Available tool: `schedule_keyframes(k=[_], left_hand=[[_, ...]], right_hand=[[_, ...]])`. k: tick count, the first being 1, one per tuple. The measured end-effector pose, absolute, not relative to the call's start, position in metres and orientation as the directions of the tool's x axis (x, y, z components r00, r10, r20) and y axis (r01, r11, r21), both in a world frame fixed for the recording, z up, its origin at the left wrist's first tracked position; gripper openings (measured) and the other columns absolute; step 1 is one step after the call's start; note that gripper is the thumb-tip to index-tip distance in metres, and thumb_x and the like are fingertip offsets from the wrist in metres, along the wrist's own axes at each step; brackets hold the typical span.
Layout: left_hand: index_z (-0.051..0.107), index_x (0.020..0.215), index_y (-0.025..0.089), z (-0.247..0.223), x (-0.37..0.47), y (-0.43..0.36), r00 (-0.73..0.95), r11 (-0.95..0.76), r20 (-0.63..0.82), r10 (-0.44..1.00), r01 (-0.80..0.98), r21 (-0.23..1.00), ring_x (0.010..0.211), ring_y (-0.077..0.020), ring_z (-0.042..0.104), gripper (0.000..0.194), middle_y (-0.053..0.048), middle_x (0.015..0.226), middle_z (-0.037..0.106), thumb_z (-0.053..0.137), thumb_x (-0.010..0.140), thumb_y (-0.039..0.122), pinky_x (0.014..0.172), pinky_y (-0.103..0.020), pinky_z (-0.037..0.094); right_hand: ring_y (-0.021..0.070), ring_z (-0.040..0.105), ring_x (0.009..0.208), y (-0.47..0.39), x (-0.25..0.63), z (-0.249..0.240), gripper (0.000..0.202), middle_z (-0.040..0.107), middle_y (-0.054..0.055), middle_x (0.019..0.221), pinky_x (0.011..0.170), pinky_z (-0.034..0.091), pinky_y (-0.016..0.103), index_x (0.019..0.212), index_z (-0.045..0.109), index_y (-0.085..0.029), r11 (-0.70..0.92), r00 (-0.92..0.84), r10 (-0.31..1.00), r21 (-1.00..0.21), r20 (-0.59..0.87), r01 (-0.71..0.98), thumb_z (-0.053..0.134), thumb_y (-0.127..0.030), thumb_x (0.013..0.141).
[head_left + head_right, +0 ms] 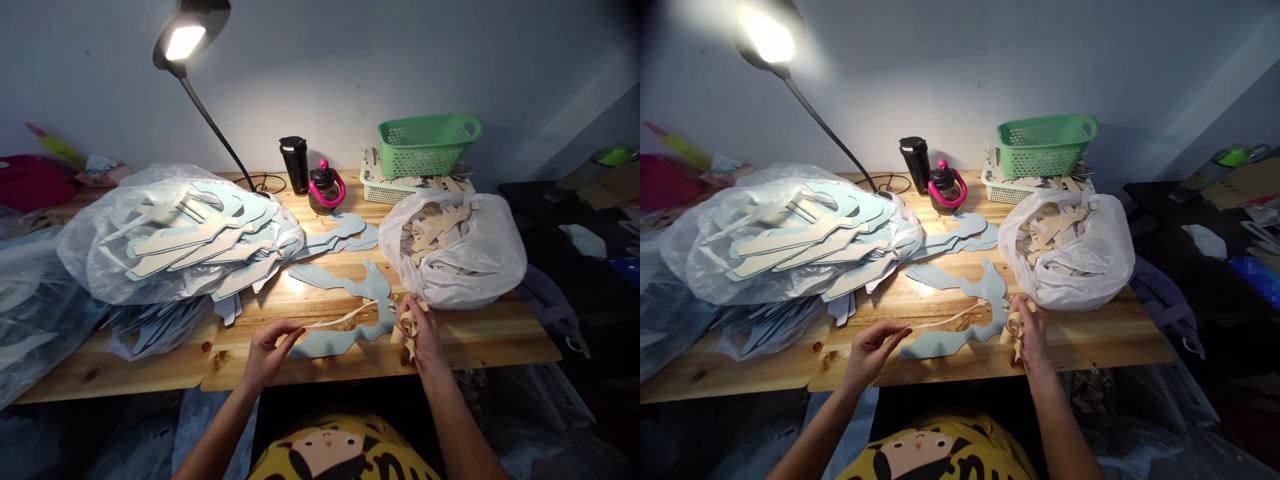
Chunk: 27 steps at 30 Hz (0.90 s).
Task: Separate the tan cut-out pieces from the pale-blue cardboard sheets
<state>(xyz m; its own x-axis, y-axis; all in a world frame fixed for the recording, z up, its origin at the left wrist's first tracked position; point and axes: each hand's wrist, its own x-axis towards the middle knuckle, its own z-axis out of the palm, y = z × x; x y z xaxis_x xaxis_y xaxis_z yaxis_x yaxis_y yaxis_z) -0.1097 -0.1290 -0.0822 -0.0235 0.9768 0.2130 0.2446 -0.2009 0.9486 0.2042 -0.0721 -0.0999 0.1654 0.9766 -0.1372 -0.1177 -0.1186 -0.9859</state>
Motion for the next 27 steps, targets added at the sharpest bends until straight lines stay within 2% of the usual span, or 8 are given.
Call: schedule_keyframes(k=[2, 5, 7, 10, 13, 18, 22, 27], left_hand=[[0.071, 0.093, 0.02, -0.087, -0.112, -0.135, -0.029, -0.318, 0.348, 0.937, 0.337, 0.886, 0.08, -0.0118, 0.068, 0.013, -0.002, 0.087, 0.071, 0.069, 0.082, 0.013, 0.074, -0.021, 0.054], [0.069, 0.1, 0.022, -0.091, -0.109, -0.141, -0.012, -0.456, 0.499, 0.867, 0.389, 0.801, 0.086, -0.0123, 0.068, 0.027, 0.0, 0.092, 0.072, 0.066, 0.081, 0.003, 0.081, -0.024, 0.055], [0.067, 0.103, 0.022, -0.091, -0.104, -0.144, 0.012, -0.51, 0.551, 0.835, 0.394, 0.765, 0.09, -0.0134, 0.068, 0.032, -0.001, 0.094, 0.071, 0.065, 0.08, -0.001, 0.084, -0.026, 0.056], [0.066, 0.105, 0.021, -0.089, -0.099, -0.146, 0.058, -0.551, 0.588, 0.807, 0.434, 0.713, 0.094, -0.0139, 0.067, 0.034, -0.003, 0.098, 0.07, 0.064, 0.08, -0.002, 0.085, -0.027, 0.055], [0.064, 0.107, 0.019, -0.089, -0.1, -0.15, 0.147, -0.578, 0.593, 0.792, 0.494, 0.649, 0.093, -0.013, 0.066, 0.033, -0.004, 0.1, 0.069, 0.062, 0.081, -0.001, 0.082, -0.025, 0.055], [0.055, 0.122, 0.018, -0.106, -0.11, -0.161, 0.142, -0.467, 0.524, 0.84, 0.682, 0.563, 0.096, -0.0152, 0.064, 0.043, -0.006, 0.106, 0.067, 0.071, 0.082, 0.016, 0.086, -0.028, 0.054], [0.048, 0.128, 0.019, -0.117, -0.117, -0.169, 0.079, -0.325, 0.407, 0.91, 0.744, 0.583, 0.101, -0.0174, 0.062, 0.049, -0.006, 0.108, 0.066, 0.069, 0.084, 0.024, 0.091, -0.033, 0.052], [0.044, 0.13, 0.021, -0.116, -0.121, -0.172, 0.088, -0.305, 0.356, 0.93, 0.725, 0.617, 0.098, -0.017, 0.062, 0.051, -0.005, 0.105, 0.066, 0.068, 0.086, 0.025, 0.088, -0.032, 0.051]], right_hand=[[0.0068, 0.037, 0.053, -0.072, 0.203, -0.098, 0.051, 0.044, 0.0, 0.063, 0.047, 0.028, 0.018, 0.08, 0.053, -0.015, -0.192, 0.085, 0.976, -0.978, -0.199, -0.085, 0.062, -0.065, 0.078], [0.008, 0.043, 0.059, -0.078, 0.187, -0.094, 0.06, 0.052, 0.004, 0.069, 0.052, 0.032, 0.019, 0.082, 0.062, -0.011, -0.288, -0.259, 0.922, -0.957, -0.287, 0.033, 0.059, -0.07, 0.079], [0.0098, 0.047, 0.065, -0.084, 0.173, -0.093, 0.063, 0.055, 0.006, 0.073, 0.056, 0.036, 0.02, 0.085, 0.063, -0.009, -0.319, -0.37, 0.877, -0.947, -0.308, 0.033, 0.057, -0.071, 0.079], [0.011, 0.05, 0.072, -0.091, 0.158, -0.096, 0.053, 0.056, 0.005, 0.079, 0.064, 0.04, 0.021, 0.089, 0.059, -0.011, -0.305, -0.335, 0.901, -0.952, -0.277, -0.034, 0.066, -0.062, 0.077], [0.0094, 0.046, 0.068, -0.092, 0.157, -0.102, 0.043, 0.052, 0.002, 0.076, 0.062, 0.038, 0.02, 0.085, 0.054, -0.013, -0.228, -0.307, 0.925, -0.973, -0.224, 0.023, 0.07, -0.052, 0.078], [0.0074, 0.039, 0.061, -0.091, 0.164, -0.103, 0.04, 0.043, -0.001, 0.068, 0.057, 0.032, 0.02, 0.08, 0.047, -0.014, -0.185, -0.25, 0.947, -0.979, -0.2, 0.082, 0.066, -0.048, 0.082], [0.0073, 0.038, 0.06, -0.096, 0.16, -0.097, 0.04, 0.043, -0.001, 0.066, 0.056, 0.031, 0.02, 0.078, 0.047, -0.014, -0.202, -0.273, 0.935, -0.972, -0.229, 0.123, 0.066, -0.048, 0.081], [0.0082, 0.04, 0.058, -0.101, 0.145, -0.091, 0.04, 0.046, 0.0, 0.061, 0.056, 0.033, 0.021, 0.072, 0.05, -0.013, -0.179, -0.299, 0.924, -0.96, -0.239, 0.216, 0.067, -0.048, 0.08]])
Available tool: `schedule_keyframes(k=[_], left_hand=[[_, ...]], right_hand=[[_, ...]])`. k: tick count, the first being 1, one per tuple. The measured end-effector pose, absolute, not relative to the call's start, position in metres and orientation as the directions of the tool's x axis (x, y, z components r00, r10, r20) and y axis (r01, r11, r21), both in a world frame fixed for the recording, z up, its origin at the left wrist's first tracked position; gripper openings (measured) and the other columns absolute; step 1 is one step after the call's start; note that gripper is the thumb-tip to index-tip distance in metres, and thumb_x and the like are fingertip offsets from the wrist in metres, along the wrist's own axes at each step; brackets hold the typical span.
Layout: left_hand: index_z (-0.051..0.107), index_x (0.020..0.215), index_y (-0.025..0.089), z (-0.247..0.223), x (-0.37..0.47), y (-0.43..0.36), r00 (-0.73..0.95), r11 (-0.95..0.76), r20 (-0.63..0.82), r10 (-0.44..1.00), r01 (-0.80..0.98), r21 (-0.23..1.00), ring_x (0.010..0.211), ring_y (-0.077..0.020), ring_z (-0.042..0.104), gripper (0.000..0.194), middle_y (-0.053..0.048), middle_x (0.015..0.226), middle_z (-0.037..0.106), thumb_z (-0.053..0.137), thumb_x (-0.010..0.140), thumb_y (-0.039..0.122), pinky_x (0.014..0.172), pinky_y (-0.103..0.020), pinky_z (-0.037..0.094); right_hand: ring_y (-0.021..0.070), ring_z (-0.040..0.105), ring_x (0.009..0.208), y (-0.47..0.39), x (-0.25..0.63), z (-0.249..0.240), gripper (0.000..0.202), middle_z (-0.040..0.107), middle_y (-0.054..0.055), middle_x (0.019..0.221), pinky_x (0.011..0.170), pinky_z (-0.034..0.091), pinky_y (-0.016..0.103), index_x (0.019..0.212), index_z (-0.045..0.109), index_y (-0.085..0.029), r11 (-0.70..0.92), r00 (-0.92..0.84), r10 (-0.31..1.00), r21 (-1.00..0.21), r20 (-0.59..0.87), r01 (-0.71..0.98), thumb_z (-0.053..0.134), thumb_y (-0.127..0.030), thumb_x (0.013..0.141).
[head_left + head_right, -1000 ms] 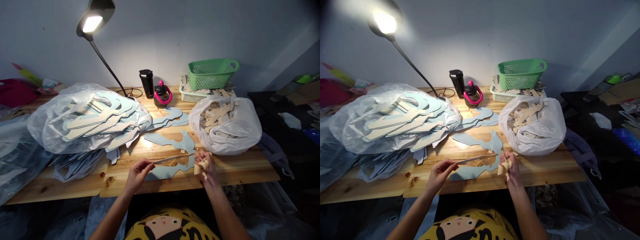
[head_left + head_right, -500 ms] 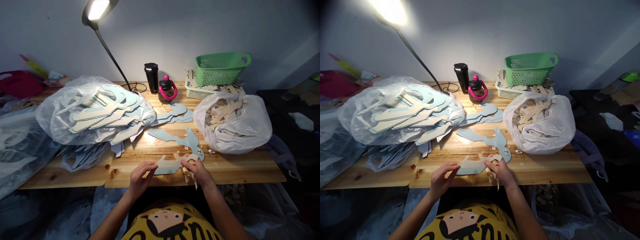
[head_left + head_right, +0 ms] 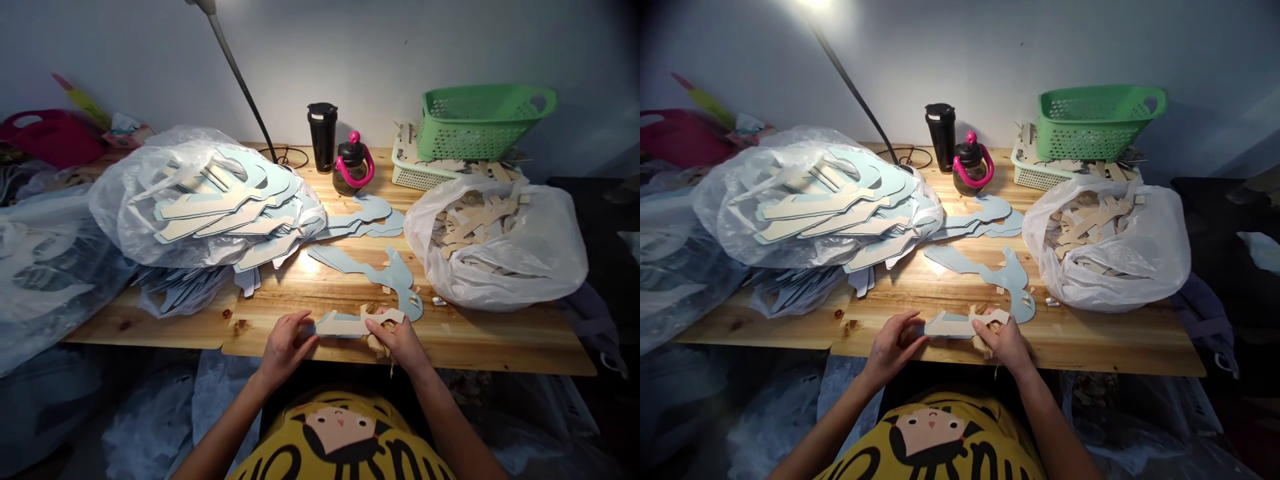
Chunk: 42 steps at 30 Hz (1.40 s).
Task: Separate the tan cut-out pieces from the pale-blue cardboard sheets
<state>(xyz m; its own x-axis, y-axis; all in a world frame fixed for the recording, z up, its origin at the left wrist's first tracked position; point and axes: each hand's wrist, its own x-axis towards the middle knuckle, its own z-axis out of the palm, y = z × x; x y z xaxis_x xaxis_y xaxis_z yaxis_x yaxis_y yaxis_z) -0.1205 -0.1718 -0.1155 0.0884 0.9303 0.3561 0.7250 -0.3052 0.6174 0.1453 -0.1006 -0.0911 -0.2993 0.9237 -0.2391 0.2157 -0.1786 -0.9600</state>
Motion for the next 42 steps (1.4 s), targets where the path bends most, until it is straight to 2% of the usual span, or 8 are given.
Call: schedule_keyframes(k=[7, 15, 20, 26, 31, 36, 39, 42], left_hand=[[0.045, 0.129, 0.021, -0.113, -0.12, -0.17, 0.082, -0.313, 0.369, 0.926, 0.712, 0.628, 0.096, -0.0159, 0.06, 0.052, -0.003, 0.102, 0.066, 0.07, 0.084, 0.025, 0.087, -0.03, 0.05], [0.048, 0.125, 0.02, -0.114, -0.12, -0.17, 0.073, -0.314, 0.378, 0.923, 0.709, 0.631, 0.096, -0.0161, 0.06, 0.046, -0.004, 0.101, 0.065, 0.07, 0.084, 0.025, 0.086, -0.031, 0.05], [0.056, 0.111, 0.018, -0.113, -0.119, -0.168, 0.107, -0.342, 0.385, 0.917, 0.706, 0.619, 0.096, -0.0167, 0.059, 0.029, -0.005, 0.099, 0.065, 0.069, 0.085, 0.023, 0.086, -0.032, 0.049], [0.066, 0.097, 0.019, -0.107, -0.118, -0.167, 0.186, -0.41, 0.406, 0.895, 0.703, 0.581, 0.094, -0.0158, 0.058, 0.01, -0.005, 0.097, 0.067, 0.064, 0.087, 0.019, 0.087, -0.033, 0.047], [0.067, 0.099, 0.02, -0.108, -0.118, -0.167, 0.213, -0.42, 0.408, 0.888, 0.737, 0.529, 0.096, -0.0163, 0.058, 0.012, -0.005, 0.1, 0.067, 0.064, 0.087, 0.017, 0.086, -0.034, 0.048], [0.063, 0.103, 0.014, -0.105, -0.109, -0.167, 0.363, -0.495, 0.351, 0.863, 0.745, 0.447, 0.117, -0.0198, 0.053, 0.019, -0.011, 0.127, 0.06, 0.047, 0.094, 0.012, 0.1, -0.039, 0.047], [0.059, 0.118, 0.013, -0.1, -0.101, -0.167, 0.45, -0.541, 0.308, 0.839, 0.757, 0.368, 0.118, -0.0216, 0.052, 0.03, -0.012, 0.132, 0.057, 0.042, 0.094, 0.01, 0.103, -0.044, 0.044], [0.057, 0.124, 0.014, -0.096, -0.092, -0.164, 0.436, -0.518, 0.303, 0.848, 0.802, 0.298, 0.113, -0.0237, 0.054, 0.035, -0.01, 0.126, 0.061, 0.045, 0.092, 0.01, 0.104, -0.047, 0.043]], right_hand=[[0.0116, 0.051, 0.065, -0.107, 0.133, -0.1, 0.038, 0.057, 0.004, 0.07, 0.063, 0.041, 0.022, 0.077, 0.057, -0.012, -0.18, -0.219, 0.944, -0.94, -0.248, 0.291, 0.068, -0.048, 0.077], [0.0148, 0.055, 0.065, -0.107, 0.128, -0.094, 0.041, 0.06, 0.007, 0.069, 0.061, 0.042, 0.022, 0.074, 0.057, -0.014, -0.188, -0.171, 0.946, -0.893, -0.277, 0.408, 0.065, -0.054, 0.072], [0.0146, 0.056, 0.062, -0.109, 0.124, -0.093, 0.041, 0.06, 0.006, 0.067, 0.06, 0.044, 0.022, 0.073, 0.057, -0.014, -0.198, -0.136, 0.953, -0.892, -0.273, 0.406, 0.065, -0.054, 0.072], [0.0128, 0.053, 0.059, -0.112, 0.126, -0.102, 0.037, 0.058, 0.004, 0.064, 0.058, 0.043, 0.02, 0.07, 0.055, -0.015, -0.133, -0.178, 0.957, -0.894, -0.228, 0.429, 0.061, -0.05, 0.078], [0.0121, 0.051, 0.059, -0.112, 0.125, -0.101, 0.035, 0.056, 0.003, 0.062, 0.06, 0.041, 0.02, 0.069, 0.055, -0.015, -0.084, -0.184, 0.963, -0.871, -0.196, 0.484, 0.059, -0.048, 0.079], [0.0126, 0.052, 0.06, -0.113, 0.122, -0.099, 0.033, 0.057, 0.003, 0.062, 0.061, 0.04, 0.021, 0.07, 0.056, -0.015, -0.088, -0.174, 0.962, -0.842, -0.211, 0.532, 0.058, -0.047, 0.08], [0.0148, 0.057, 0.065, -0.113, 0.124, -0.098, 0.033, 0.063, 0.004, 0.069, 0.065, 0.043, 0.023, 0.075, 0.061, -0.015, -0.093, -0.171, 0.962, -0.845, -0.212, 0.526, 0.061, -0.048, 0.08], [0.0184, 0.064, 0.079, -0.111, 0.132, -0.097, 0.034, 0.068, 0.007, 0.085, 0.075, 0.048, 0.025, 0.087, 0.067, -0.016, -0.04, -0.274, 0.94, -0.862, -0.204, 0.505, 0.067, -0.049, 0.078]])
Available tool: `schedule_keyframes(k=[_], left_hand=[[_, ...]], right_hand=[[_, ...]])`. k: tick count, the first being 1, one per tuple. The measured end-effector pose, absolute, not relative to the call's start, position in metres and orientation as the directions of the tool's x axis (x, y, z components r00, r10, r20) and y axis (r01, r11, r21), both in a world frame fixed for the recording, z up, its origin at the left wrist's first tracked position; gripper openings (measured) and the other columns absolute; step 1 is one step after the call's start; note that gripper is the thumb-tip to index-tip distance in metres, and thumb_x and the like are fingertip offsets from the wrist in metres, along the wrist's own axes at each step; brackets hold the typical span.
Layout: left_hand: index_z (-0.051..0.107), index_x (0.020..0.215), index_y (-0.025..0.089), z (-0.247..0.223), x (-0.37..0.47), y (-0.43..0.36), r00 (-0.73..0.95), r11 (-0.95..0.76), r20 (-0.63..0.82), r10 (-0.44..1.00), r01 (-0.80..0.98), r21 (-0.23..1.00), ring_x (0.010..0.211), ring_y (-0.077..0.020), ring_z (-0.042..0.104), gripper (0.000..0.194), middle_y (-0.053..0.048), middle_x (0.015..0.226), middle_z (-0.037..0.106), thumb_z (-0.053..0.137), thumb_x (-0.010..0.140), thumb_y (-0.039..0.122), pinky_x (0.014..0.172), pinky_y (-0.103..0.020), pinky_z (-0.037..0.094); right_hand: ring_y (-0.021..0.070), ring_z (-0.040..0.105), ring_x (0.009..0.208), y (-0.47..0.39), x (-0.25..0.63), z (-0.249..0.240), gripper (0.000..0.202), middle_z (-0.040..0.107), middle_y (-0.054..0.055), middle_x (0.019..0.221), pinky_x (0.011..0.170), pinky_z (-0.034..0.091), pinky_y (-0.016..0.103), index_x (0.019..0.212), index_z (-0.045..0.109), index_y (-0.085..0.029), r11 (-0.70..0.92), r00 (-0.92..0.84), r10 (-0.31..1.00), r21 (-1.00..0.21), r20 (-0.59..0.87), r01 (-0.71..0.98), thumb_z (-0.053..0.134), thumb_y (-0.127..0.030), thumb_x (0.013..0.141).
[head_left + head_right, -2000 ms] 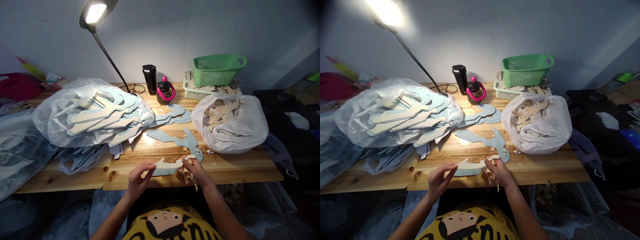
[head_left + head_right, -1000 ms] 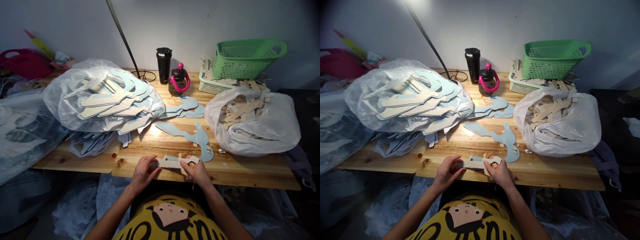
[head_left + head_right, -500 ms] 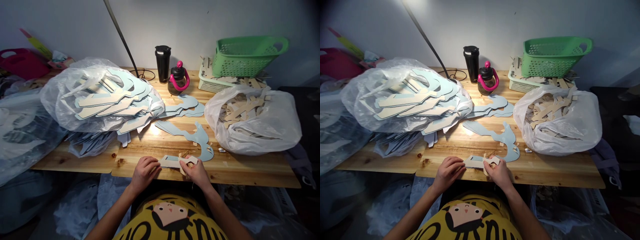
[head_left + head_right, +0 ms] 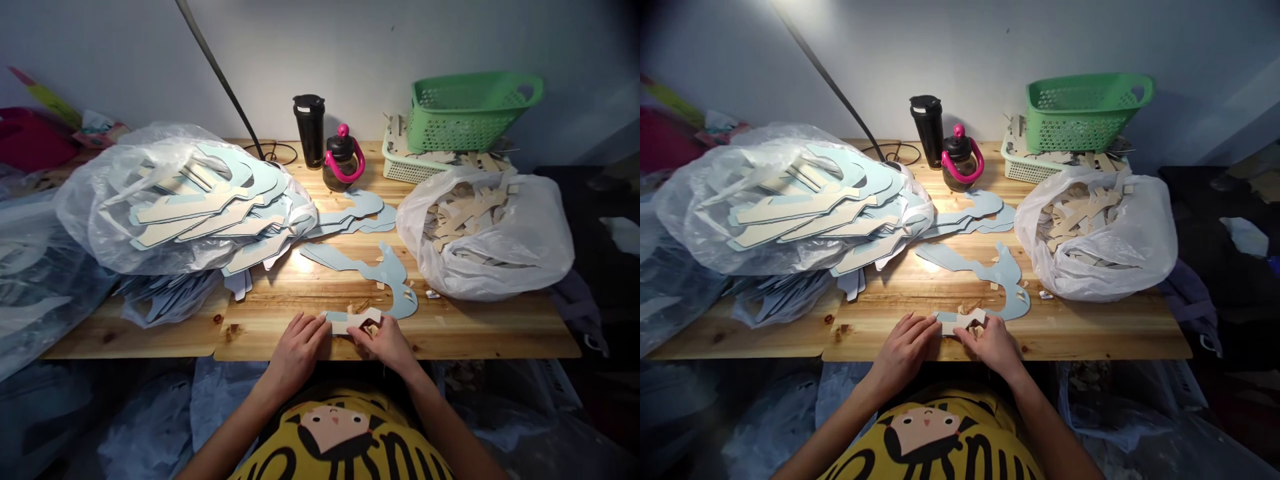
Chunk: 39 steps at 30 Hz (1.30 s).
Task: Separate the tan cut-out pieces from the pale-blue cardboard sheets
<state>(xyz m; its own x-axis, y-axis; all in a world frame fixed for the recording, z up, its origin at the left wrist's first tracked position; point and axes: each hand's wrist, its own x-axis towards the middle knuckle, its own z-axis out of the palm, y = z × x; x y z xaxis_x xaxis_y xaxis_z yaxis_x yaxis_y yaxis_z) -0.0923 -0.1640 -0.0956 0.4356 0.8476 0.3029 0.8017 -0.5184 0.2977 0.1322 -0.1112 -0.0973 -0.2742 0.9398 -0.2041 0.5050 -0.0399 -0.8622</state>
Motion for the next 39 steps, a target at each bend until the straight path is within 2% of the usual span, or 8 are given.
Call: schedule_keyframes(k=[4, 6, 12, 17, 20, 24, 32, 39], left_hand=[[0.063, 0.1, 0.012, -0.092, -0.079, -0.157, 0.444, -0.515, 0.275, 0.853, 0.803, 0.301, 0.097, -0.0216, 0.057, 0.019, -0.011, 0.108, 0.064, 0.046, 0.092, 0.01, 0.088, -0.036, 0.051], [0.061, 0.091, 0.013, -0.092, -0.072, -0.153, 0.458, -0.519, 0.252, 0.853, 0.796, 0.311, 0.089, -0.0197, 0.057, 0.015, -0.01, 0.102, 0.063, 0.045, 0.093, 0.012, 0.08, -0.033, 0.052], [0.057, 0.108, 0.014, -0.093, -0.063, -0.142, 0.479, -0.546, 0.265, 0.837, 0.766, 0.338, 0.09, -0.0204, 0.058, 0.017, -0.01, 0.103, 0.063, 0.05, 0.095, 0.022, 0.078, -0.034, 0.052], [0.057, 0.109, 0.016, -0.102, -0.066, -0.14, 0.451, -0.521, 0.261, 0.854, 0.723, 0.455, 0.095, -0.0184, 0.059, 0.017, -0.009, 0.109, 0.061, 0.048, 0.096, 0.024, 0.082, -0.031, 0.052], [0.057, 0.111, 0.016, -0.108, -0.068, -0.142, 0.431, -0.503, 0.26, 0.864, 0.739, 0.448, 0.095, -0.0193, 0.059, 0.019, -0.01, 0.111, 0.06, 0.05, 0.095, 0.024, 0.083, -0.032, 0.051], [0.059, 0.11, 0.018, -0.109, -0.068, -0.143, 0.394, -0.473, 0.262, 0.881, 0.751, 0.46, 0.09, -0.0172, 0.059, 0.019, -0.008, 0.109, 0.06, 0.053, 0.093, 0.025, 0.078, -0.03, 0.051], [0.063, 0.11, 0.021, -0.103, -0.068, -0.139, 0.346, -0.427, 0.25, 0.904, 0.733, 0.529, 0.085, -0.014, 0.059, 0.021, -0.005, 0.104, 0.06, 0.058, 0.091, 0.026, 0.072, -0.025, 0.049], [0.061, 0.109, 0.018, -0.092, -0.055, -0.137, 0.375, -0.411, 0.167, 0.912, 0.826, 0.386, 0.088, -0.0202, 0.061, 0.023, -0.007, 0.108, 0.06, 0.061, 0.088, 0.025, 0.073, -0.032, 0.052]], right_hand=[[0.0205, 0.063, 0.101, -0.111, 0.141, -0.096, 0.034, 0.068, 0.006, 0.11, 0.093, 0.046, 0.028, 0.11, 0.069, -0.021, 0.147, -0.458, 0.881, -0.852, -0.118, 0.502, 0.069, -0.035, 0.079], [0.0203, 0.062, 0.103, -0.112, 0.14, -0.096, 0.034, 0.067, 0.006, 0.112, 0.093, 0.045, 0.027, 0.114, 0.069, -0.022, 0.205, -0.496, 0.864, -0.842, -0.083, 0.5, 0.064, -0.028, 0.081], [0.0143, 0.058, 0.069, -0.116, 0.132, -0.09, 0.022, 0.066, 0.004, 0.076, 0.063, 0.033, 0.021, 0.094, 0.066, -0.019, 0.222, -0.446, 0.878, -0.675, -0.176, 0.704, 0.051, -0.013, 0.078], [0.0123, 0.058, 0.071, -0.113, 0.137, -0.085, 0.016, 0.066, 0.003, 0.081, 0.065, 0.033, 0.02, 0.091, 0.063, -0.017, 0.173, -0.441, 0.879, -0.743, -0.18, 0.647, 0.05, -0.017, 0.081], [0.0118, 0.056, 0.071, -0.108, 0.146, -0.086, 0.018, 0.066, 0.003, 0.082, 0.066, 0.033, 0.02, 0.091, 0.064, -0.017, 0.15, -0.403, 0.901, -0.757, -0.16, 0.636, 0.053, -0.017, 0.077], [0.0104, 0.048, 0.062, -0.102, 0.16, -0.087, 0.009, 0.06, 0.001, 0.069, 0.06, 0.028, 0.02, 0.078, 0.06, -0.015, 0.095, -0.322, 0.926, -0.703, -0.198, 0.705, 0.053, -0.02, 0.076], [0.0132, 0.05, 0.069, -0.091, 0.19, -0.088, 0.009, 0.062, 0.0, 0.073, 0.066, 0.029, 0.021, 0.077, 0.061, -0.018, -0.043, -0.117, 0.967, -0.591, -0.228, 0.805, 0.061, -0.024, 0.071], [0.0126, 0.05, 0.069, -0.088, 0.198, -0.092, 0.009, 0.06, -0.002, 0.073, 0.065, 0.026, 0.021, 0.077, 0.056, -0.018, -0.047, -0.069, 0.979, -0.536, -0.193, 0.843, 0.061, -0.024, 0.073]])
